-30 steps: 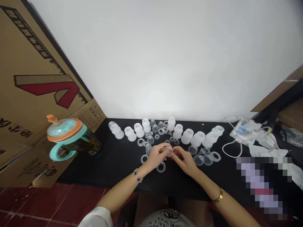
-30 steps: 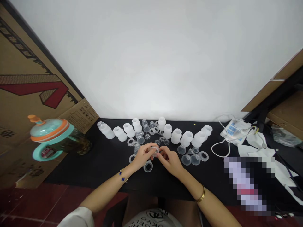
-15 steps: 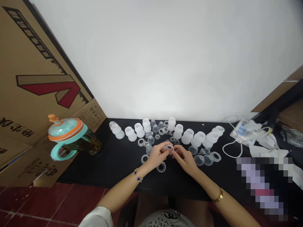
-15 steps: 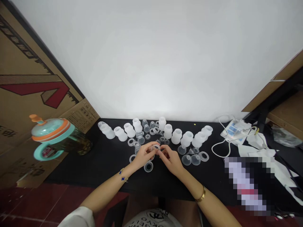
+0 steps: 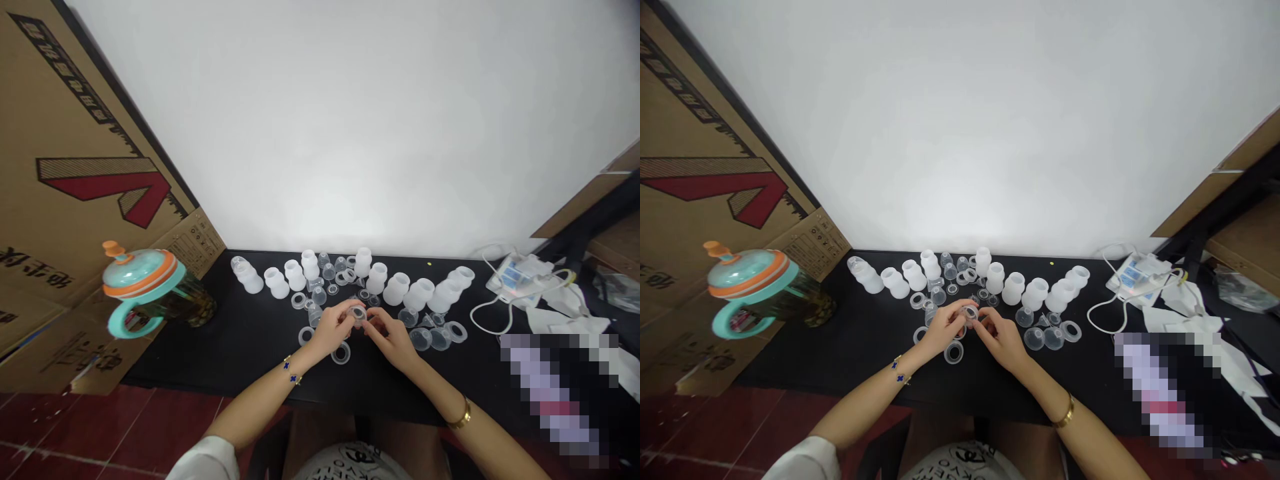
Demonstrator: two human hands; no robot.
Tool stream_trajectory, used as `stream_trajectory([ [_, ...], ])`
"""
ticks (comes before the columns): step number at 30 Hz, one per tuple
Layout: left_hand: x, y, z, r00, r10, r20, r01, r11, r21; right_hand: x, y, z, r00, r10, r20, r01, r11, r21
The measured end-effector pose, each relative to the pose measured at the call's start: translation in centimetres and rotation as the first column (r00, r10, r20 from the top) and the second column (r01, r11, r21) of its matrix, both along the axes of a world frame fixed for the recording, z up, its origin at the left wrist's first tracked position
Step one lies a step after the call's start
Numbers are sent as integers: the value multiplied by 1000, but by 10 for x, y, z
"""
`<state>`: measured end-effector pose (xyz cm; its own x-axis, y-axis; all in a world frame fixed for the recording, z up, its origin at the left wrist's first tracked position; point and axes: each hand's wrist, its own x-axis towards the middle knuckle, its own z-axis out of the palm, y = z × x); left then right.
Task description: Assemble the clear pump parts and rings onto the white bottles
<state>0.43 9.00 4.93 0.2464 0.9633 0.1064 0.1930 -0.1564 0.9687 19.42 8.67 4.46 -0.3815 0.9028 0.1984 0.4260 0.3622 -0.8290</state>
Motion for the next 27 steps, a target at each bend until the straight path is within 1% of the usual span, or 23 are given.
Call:
stream_trajectory([
  [4, 0, -1, 1, 999, -3, -52, 5, 999, 40, 0, 0, 1, 1000, 9, 3, -9, 1000, -5],
  [8, -1, -2, 3, 996, 1, -93, 3, 999, 46, 0, 0, 3, 1000, 23, 9, -23, 1000, 1],
  [14, -2, -2, 0, 993, 7, -119, 1, 998, 65, 0, 1, 3, 1000, 17, -2, -17, 1000, -4],
  [19, -2, -2, 3, 986, 16, -165, 0, 995, 97, -1, 1, 2, 1000, -10, -3, 10, 1000, 11],
  [23, 0, -3, 6, 983, -72, -171, 93, 988, 119, -1, 2, 1, 993, -108, -38, 109, 994, 31],
  [25, 1, -4, 6, 982, -111, -155, 130, 984, 122, -1, 2, -1, 990, -129, -60, 131, 991, 25],
  [27, 2, -5, 5, 983, -128, -131, 143, 983, 113, 0, 3, -3, 988, -131, -78, 132, 991, 4],
])
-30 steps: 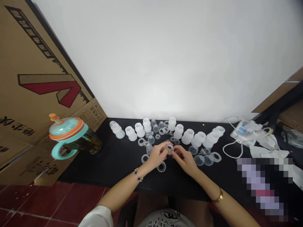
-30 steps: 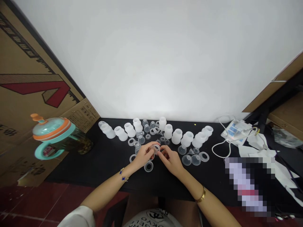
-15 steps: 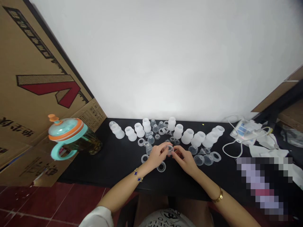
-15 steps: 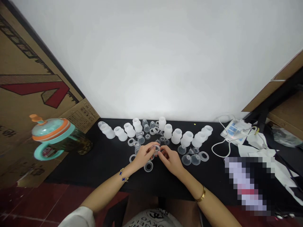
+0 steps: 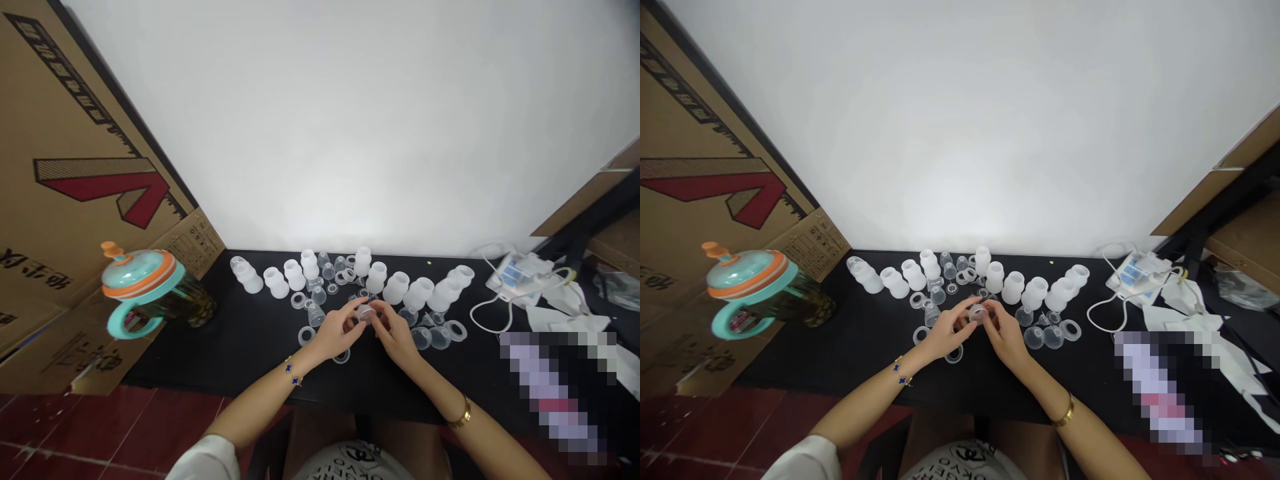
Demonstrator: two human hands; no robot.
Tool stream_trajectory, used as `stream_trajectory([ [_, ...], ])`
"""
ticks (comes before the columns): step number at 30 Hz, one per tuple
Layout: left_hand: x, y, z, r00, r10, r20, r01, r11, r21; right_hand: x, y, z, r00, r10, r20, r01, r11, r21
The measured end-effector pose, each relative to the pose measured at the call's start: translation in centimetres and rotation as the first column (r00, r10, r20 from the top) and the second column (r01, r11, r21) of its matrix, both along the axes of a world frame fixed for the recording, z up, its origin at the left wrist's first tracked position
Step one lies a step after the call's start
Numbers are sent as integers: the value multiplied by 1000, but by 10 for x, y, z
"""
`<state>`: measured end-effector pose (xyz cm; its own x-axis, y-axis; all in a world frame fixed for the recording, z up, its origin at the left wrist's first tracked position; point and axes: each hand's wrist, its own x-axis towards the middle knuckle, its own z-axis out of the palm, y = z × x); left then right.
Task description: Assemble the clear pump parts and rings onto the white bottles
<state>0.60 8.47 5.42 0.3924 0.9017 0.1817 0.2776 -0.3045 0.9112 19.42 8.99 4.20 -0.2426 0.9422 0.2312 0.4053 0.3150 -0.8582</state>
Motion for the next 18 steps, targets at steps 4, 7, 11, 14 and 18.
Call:
stream_trajectory([
  [4, 1, 0, -2, 997, -6, 80, 12, 996, -83, 2, 1, -2, 1000, 1, -11, -1, 1000, -19],
  [7, 1, 1, -4, 990, 1, 138, 20, 989, -150, 2, 1, -2, 1000, -7, -2, 7, 1000, -13],
  [11, 2, 3, -5, 985, -1, 172, 36, 979, -199, 1, 1, -1, 1000, -16, 20, 16, 1000, 4],
  [14, 2, 3, -6, 985, 0, 172, 36, 977, -209, 1, 1, -1, 999, -13, 47, 11, 999, 43],
  [18, 2, 3, -8, 991, 18, 136, 8, 982, -190, 1, 0, 0, 1000, -5, 27, 4, 999, 46],
])
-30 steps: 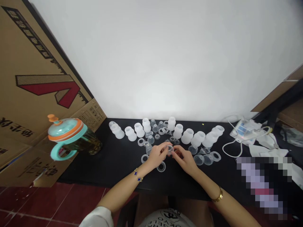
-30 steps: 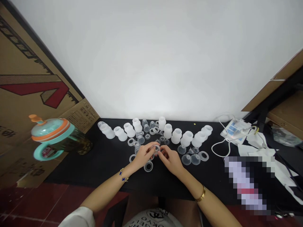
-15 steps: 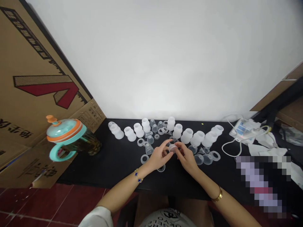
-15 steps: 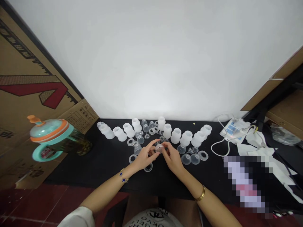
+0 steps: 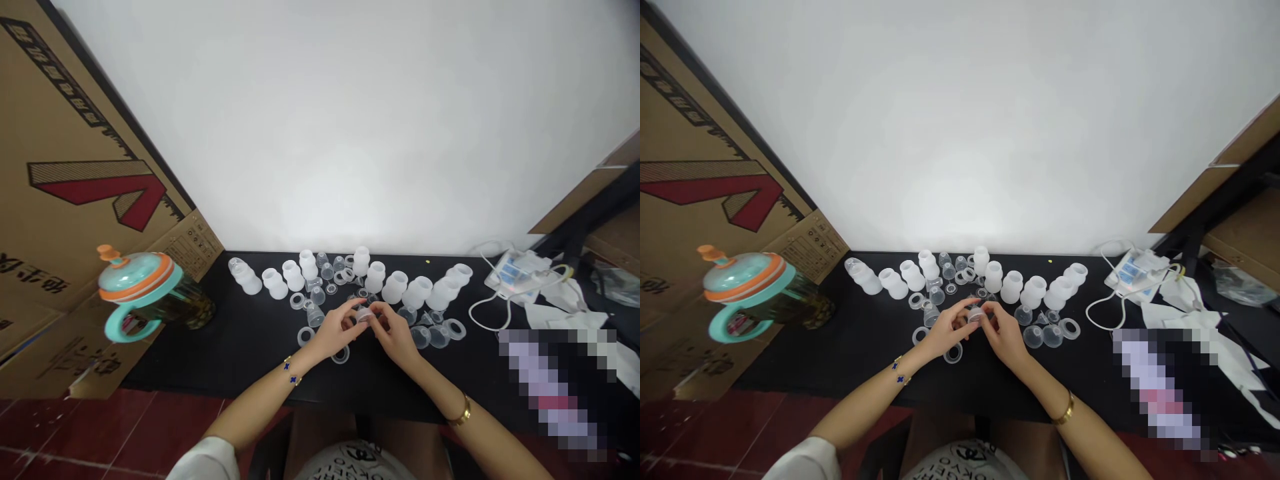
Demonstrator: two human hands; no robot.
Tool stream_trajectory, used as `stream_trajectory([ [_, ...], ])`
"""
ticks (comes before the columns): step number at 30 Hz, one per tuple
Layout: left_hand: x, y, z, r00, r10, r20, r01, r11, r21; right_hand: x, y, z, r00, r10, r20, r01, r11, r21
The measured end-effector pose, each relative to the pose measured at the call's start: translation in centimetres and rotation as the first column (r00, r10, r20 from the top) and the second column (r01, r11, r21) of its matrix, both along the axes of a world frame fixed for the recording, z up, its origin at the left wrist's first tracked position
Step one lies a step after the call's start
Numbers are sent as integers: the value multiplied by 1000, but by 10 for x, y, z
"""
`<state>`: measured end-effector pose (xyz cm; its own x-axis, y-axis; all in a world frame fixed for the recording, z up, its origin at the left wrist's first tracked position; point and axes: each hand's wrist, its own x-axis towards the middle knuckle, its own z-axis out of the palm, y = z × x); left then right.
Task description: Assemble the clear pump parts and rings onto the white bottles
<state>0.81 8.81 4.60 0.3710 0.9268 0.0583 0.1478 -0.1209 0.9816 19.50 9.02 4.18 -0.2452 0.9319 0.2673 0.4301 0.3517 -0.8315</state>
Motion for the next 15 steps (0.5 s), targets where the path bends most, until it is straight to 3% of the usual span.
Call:
stream_trajectory([
  [15, 1, 0, 1, 995, 36, -90, -29, 997, 75, -1, -1, 1, 1000, 17, 16, -18, 1000, 20],
])
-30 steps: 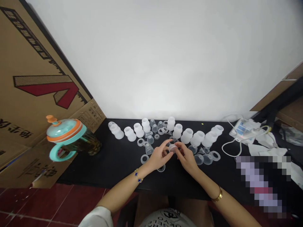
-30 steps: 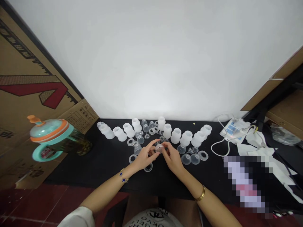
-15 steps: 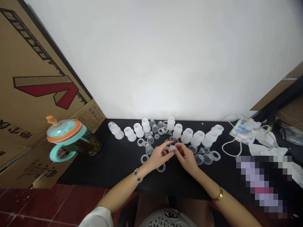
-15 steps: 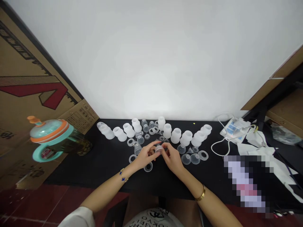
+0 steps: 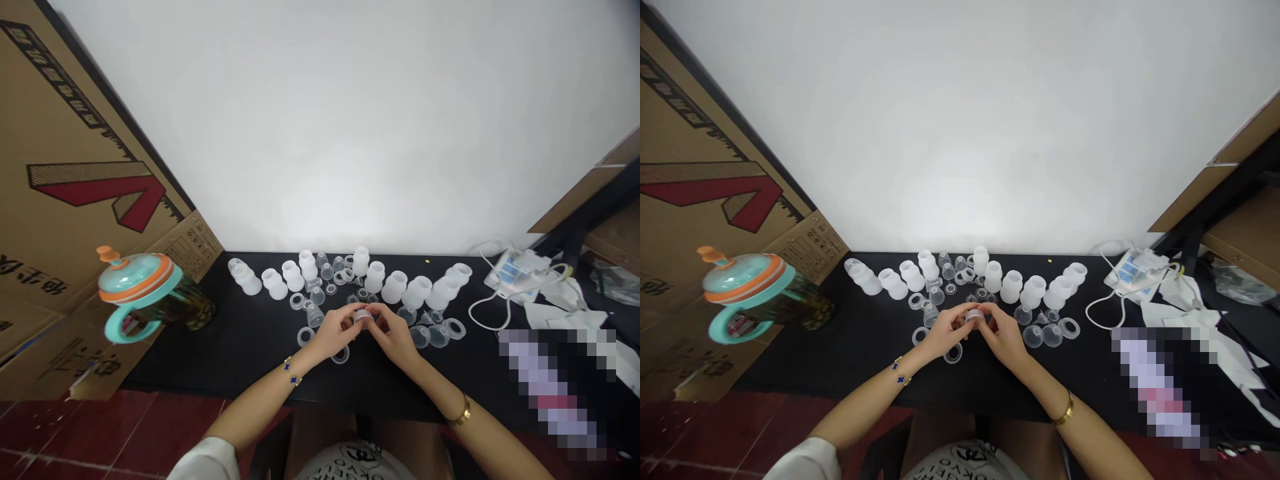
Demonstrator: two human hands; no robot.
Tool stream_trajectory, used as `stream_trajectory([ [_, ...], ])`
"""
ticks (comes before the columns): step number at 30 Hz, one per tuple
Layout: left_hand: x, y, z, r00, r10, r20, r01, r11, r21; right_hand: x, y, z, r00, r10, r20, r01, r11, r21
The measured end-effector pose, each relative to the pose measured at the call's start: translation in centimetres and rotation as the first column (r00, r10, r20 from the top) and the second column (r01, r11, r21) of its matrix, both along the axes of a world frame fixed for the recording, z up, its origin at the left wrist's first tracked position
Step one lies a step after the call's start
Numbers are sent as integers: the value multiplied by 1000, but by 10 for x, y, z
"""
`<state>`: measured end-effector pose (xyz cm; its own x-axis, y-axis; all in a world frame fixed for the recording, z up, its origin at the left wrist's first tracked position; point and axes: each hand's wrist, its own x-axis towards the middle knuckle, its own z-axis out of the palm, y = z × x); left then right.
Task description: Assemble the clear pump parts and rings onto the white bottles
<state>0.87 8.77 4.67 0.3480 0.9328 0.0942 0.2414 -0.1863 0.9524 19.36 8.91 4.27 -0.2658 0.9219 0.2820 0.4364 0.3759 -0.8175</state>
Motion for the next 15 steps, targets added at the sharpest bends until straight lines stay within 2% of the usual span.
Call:
stream_trajectory([
  [9, -1, 0, -2, 990, 62, -124, -51, 994, 94, -1, -2, 3, 998, 43, 35, -43, 999, 10],
  [15, 1, -2, 0, 979, 70, -189, -39, 986, 160, 0, -2, 2, 998, 50, 46, -50, 999, 9],
])
